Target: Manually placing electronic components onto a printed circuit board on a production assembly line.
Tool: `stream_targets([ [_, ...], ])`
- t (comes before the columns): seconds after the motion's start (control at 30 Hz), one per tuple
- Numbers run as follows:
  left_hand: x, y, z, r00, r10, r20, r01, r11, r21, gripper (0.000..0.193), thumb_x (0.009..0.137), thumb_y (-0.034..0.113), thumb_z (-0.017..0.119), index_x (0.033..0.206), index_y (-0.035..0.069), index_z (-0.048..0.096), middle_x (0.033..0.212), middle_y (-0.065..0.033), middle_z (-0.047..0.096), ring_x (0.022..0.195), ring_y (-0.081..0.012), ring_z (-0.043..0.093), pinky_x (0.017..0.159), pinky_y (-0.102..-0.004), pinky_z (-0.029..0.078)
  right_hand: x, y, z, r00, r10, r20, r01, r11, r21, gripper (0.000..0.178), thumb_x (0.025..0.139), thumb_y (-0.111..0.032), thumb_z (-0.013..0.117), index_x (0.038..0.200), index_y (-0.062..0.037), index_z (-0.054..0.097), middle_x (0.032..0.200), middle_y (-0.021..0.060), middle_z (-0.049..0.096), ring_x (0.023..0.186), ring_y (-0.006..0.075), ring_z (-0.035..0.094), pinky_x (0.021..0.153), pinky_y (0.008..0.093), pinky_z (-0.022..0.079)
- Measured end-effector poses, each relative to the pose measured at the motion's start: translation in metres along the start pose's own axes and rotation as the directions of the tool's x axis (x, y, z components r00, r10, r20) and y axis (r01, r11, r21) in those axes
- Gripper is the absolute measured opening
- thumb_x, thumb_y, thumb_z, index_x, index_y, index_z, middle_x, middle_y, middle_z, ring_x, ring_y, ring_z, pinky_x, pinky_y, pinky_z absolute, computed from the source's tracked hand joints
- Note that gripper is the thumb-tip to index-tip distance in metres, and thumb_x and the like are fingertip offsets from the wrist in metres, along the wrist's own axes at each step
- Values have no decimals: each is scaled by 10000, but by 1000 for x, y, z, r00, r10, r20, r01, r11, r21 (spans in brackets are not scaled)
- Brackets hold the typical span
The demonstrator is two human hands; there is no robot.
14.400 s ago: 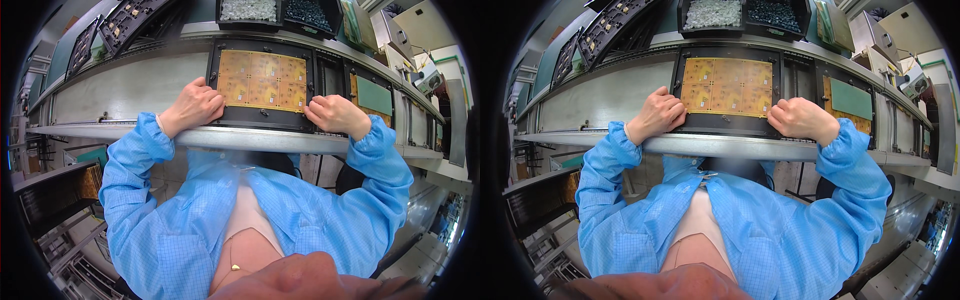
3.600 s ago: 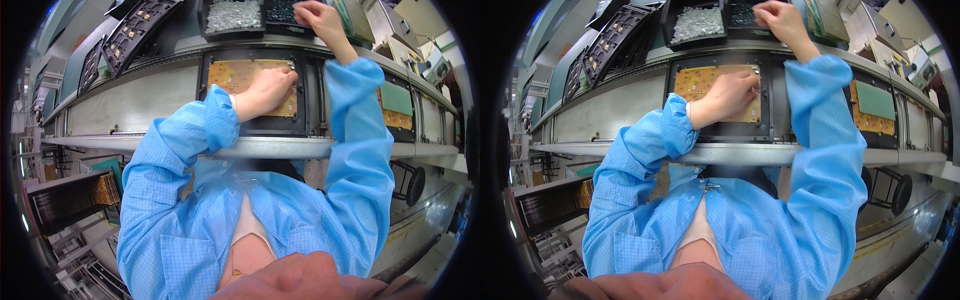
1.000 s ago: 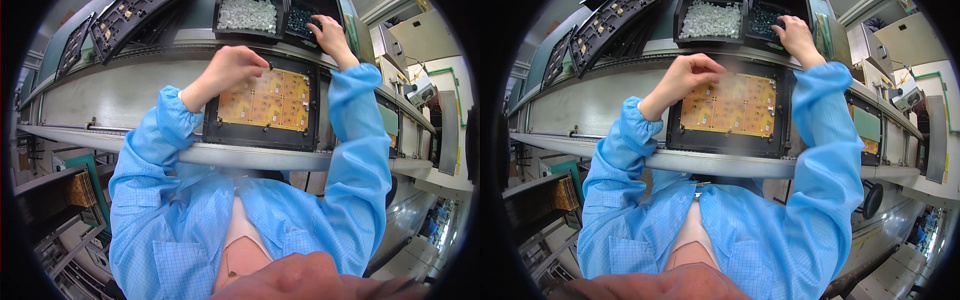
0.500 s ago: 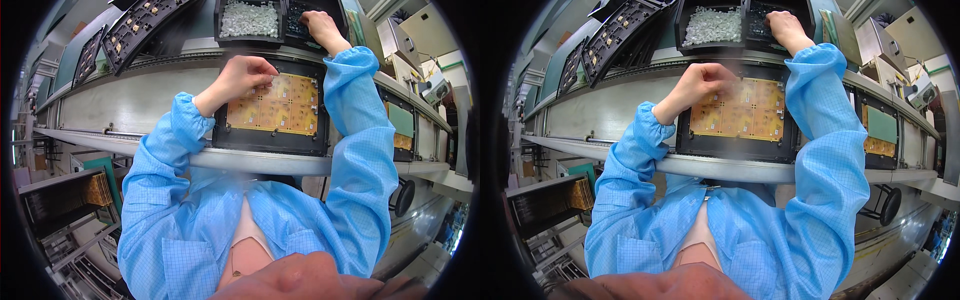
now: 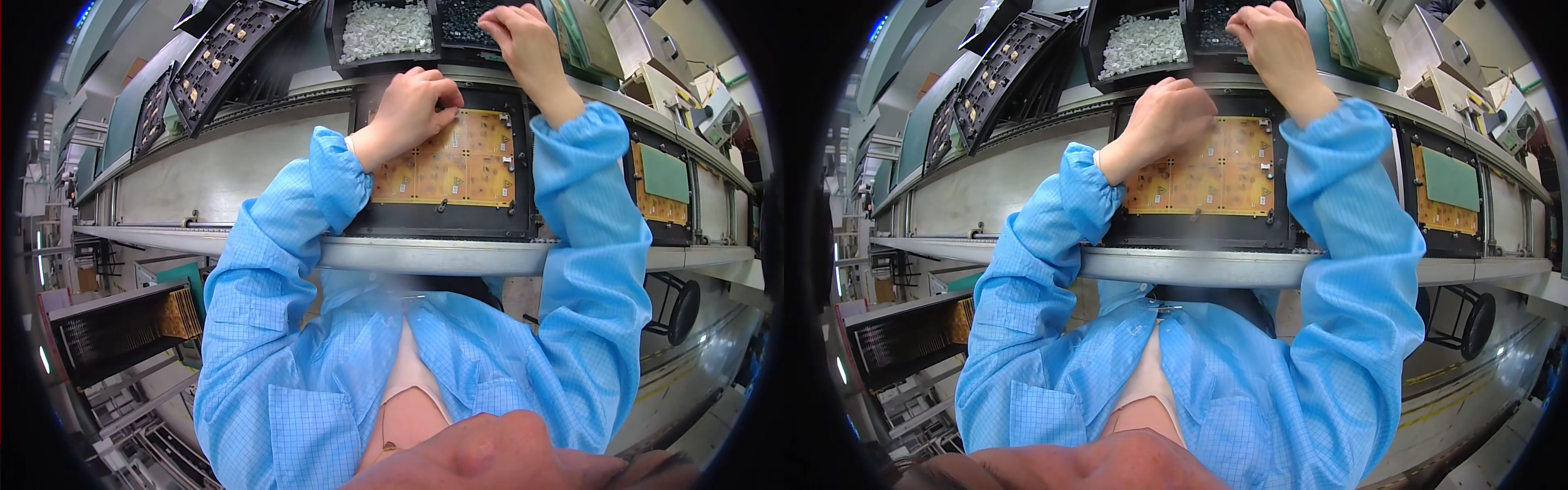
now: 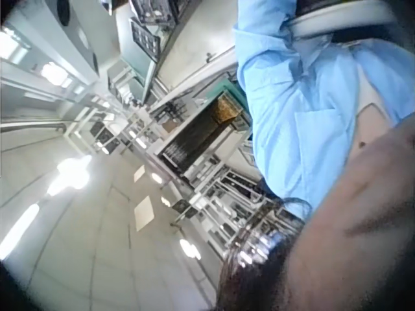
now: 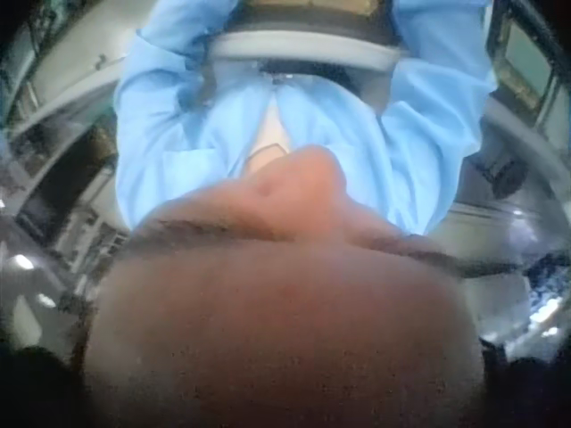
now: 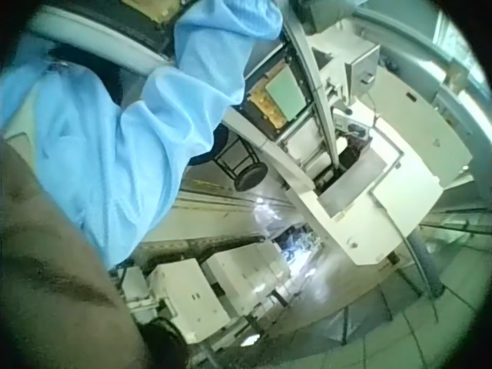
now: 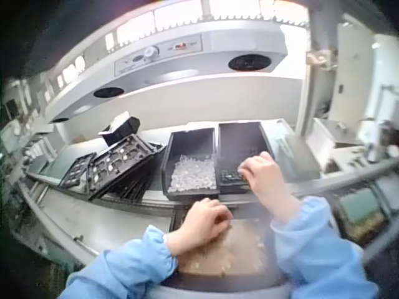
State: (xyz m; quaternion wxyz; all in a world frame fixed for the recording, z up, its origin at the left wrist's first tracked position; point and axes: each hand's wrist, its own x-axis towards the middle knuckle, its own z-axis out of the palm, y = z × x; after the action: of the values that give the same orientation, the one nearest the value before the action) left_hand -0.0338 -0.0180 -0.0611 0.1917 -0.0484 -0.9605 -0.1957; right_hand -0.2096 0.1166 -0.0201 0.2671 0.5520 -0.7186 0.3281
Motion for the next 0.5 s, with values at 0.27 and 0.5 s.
stream_targets([
  [0.27,-9,-6,18,983,-172,-64,169,984,-48,98,765,234,746,849,188,768,915,-43,589,963,-254,549,833,-381,448,-66,-28,-30,968,251,18,-249,946,206,104,892,-124,686,951,-48,726,847,86,680,776,203,608,663,310,495],
  [0.5,-9,-8,18,982,-176,-65,177,984,23,83,717,247,778,793,215,764,919,-33,566,964,-248,541,811,-385,459,-82,-33,-32,930,362,64,-366,896,251,121,900,-130,688,968,-39,727,863,86,663,765,173,625,670,281,504],
])
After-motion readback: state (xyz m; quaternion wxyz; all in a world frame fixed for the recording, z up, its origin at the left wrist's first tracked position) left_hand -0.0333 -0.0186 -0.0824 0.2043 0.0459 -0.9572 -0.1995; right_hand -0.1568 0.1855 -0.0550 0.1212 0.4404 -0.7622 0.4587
